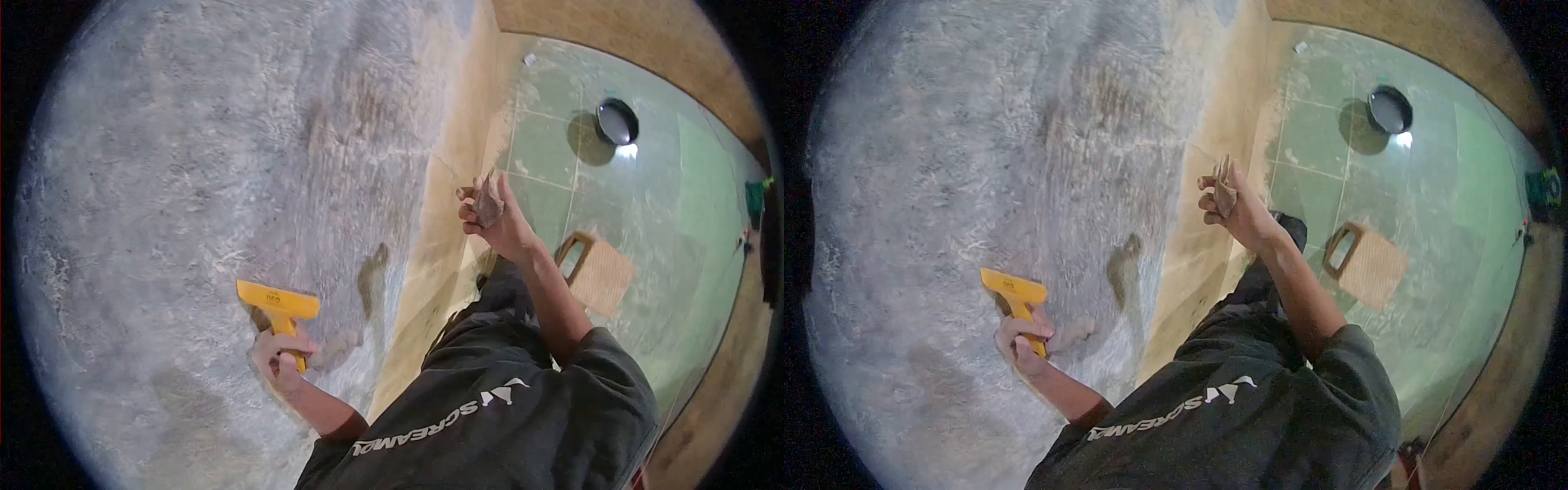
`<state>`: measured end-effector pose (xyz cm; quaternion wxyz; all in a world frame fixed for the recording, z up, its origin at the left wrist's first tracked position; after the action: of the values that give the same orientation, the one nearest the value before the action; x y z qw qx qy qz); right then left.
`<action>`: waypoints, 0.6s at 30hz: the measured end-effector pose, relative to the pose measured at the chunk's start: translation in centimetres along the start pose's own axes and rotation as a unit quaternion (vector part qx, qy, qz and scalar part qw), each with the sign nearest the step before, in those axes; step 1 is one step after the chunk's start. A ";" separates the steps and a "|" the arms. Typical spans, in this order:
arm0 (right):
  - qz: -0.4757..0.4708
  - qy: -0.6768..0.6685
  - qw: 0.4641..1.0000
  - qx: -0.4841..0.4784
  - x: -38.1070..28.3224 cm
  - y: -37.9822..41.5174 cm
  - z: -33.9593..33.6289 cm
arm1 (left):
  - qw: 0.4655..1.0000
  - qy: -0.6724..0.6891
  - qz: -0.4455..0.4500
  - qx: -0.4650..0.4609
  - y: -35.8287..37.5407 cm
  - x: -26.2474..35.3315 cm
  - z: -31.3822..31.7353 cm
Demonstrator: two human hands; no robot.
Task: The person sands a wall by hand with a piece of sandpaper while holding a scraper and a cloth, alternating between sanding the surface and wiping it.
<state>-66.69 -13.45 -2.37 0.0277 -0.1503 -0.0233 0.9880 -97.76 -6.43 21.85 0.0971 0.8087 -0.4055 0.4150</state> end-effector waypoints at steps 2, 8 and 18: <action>-0.016 0.041 0.998 0.049 1.6 0.7 -1.0 | 0.998 -0.009 0.046 -0.050 -0.3 -0.9 0.2; -0.087 0.148 0.976 0.135 6.6 -1.9 -6.1 | 0.987 0.017 -0.028 -0.159 -0.8 -2.0 1.9; -0.291 0.477 0.797 0.230 8.3 -12.2 -3.8 | 0.980 0.050 -0.030 -0.190 -2.3 -2.7 3.0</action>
<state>-72.87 -0.58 -7.81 0.3556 -0.5778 0.1780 0.7128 -95.21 -4.85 18.29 0.2816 0.7655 -0.4468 0.3676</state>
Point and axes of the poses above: each hand's wrist, its own y-axis away from the middle knuckle, its own z-axis out of the palm, x = y × z, the point moved 4 cm from there along -y, towards the middle knuckle, and after that the axes turned 11 degrees about -x, right-handed, at the moved point
